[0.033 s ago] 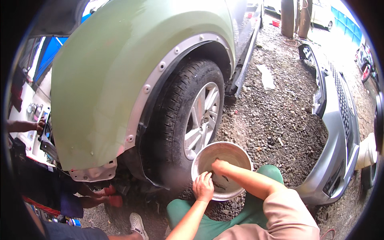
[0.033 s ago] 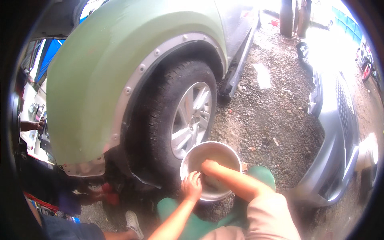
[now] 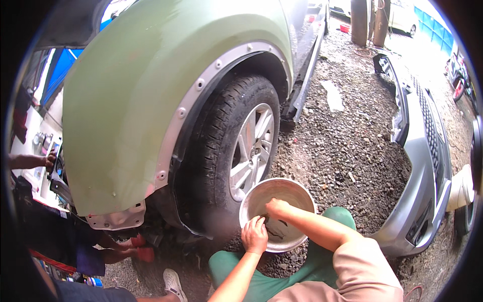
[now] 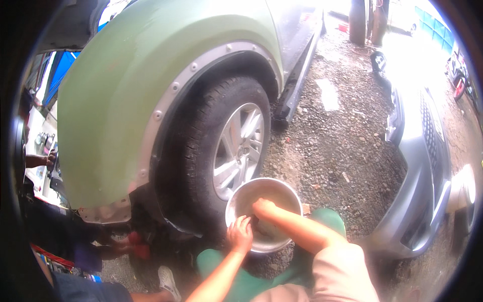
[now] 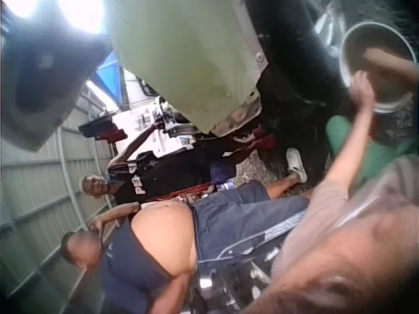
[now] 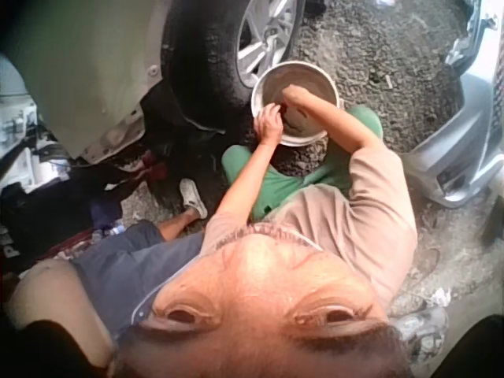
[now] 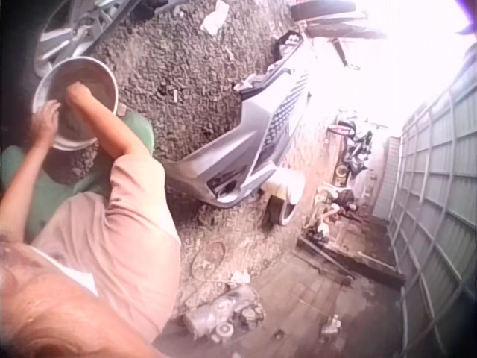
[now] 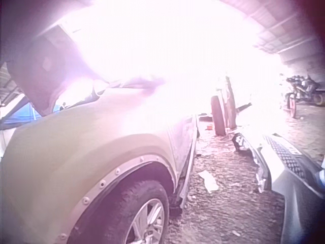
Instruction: The person sits on the ground and works on the front fender of a light green car, using a sanding block to smooth the surface. They repeatedly dip the sanding block into a white bucket and continue sanding the fender area near the wheel arch.
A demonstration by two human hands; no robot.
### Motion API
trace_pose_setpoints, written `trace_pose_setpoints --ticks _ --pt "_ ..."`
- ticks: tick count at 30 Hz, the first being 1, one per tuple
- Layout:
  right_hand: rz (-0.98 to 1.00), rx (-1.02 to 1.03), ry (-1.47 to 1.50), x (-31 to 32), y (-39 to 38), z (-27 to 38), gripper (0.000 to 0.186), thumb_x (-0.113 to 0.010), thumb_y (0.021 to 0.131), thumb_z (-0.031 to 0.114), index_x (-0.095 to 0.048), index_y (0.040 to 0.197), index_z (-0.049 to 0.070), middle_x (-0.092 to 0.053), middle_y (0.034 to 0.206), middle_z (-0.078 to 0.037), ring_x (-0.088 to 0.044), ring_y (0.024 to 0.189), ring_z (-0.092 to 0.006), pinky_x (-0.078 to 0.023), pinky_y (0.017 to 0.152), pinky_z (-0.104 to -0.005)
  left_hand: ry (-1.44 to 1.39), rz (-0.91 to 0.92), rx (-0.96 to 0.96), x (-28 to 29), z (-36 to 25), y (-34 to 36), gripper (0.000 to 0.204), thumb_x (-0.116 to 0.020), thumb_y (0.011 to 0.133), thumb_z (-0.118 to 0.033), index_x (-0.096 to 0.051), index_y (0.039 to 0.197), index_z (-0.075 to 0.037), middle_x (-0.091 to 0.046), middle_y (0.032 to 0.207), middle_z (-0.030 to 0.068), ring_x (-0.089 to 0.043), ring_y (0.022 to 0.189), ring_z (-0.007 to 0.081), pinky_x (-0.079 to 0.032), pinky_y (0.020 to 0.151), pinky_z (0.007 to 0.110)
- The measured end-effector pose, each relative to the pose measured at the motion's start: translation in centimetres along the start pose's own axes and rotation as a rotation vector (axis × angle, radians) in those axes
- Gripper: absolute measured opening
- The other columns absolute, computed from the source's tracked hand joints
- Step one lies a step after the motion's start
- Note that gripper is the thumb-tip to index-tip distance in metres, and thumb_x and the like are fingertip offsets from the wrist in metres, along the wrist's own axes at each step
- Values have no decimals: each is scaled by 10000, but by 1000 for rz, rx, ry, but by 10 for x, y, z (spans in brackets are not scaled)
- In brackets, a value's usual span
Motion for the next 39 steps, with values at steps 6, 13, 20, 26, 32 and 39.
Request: trace_pose_setpoints --ticks 6,13,20,26,32,39 --pt "-448 157 99 83 -60 -1 162 -576 856 106 -622 995 36 -699 927 -206 -692 915 -378 -555 737 -492 22 -10 -32 2 -9 3 260 -646 838 -164 -699 1090 -134 -651 1167 39 -604 1086 262 -468 924 414" --pt "-381 32 161 119 -73 -5 305 -594 890 181 -588 1146 16 -711 901 -210 -706 886 -368 -563 740 -474 30 21 -47 1 -12 2 266 -652 840 -166 -687 1097 -110 -647 1171 63 -602 1066 290 -463 916 434" --pt "-282 187 161 109 -62 0 211 -530 888 85 -587 1075 3 -700 912 -233 -691 905 -396 -545 765 -498 50 39 -44 -2 -14 3 273 -660 850 -204 -682 1101 -99 -646 1170 68 -596 1087 287 -460 930 428" --pt "-286 201 155 111 -58 6 211 -516 916 130 -626 1055 17 -710 902 -211 -702 892 -371 -550 770 -481 66 50 -20 -1 -13 2 279 -658 855 -220 -684 1106 -101 -652 1162 67 -597 1086 287 -459 934 425" --pt "-274 204 205 114 -50 4 237 -539 881 128 -622 1079 26 -709 915 -201 -699 899 -373 -550 778 -479 48 47 -4 0 -14 5 262 -655 855 -211 -688 1095 -112 -660 1144 53 -601 1077 277 -458 932 418" --pt "-132 229 241 105 -45 8 294 -572 870 160 -601 1134 36 -688 1017 -237 -678 970 -383 -532 845 -477 50 33 -11 1 -13 3 259 -660 849 -207 -686 1092 -120 -663 1126 43 -605 1062 271 -459 922 415"
Point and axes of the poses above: each hand's wrist, its own y-axis towards the middle knuckle, its own x-axis out of the back of the hand, z = x × y, the point moved 10 cm from there along y, towards the middle knuckle
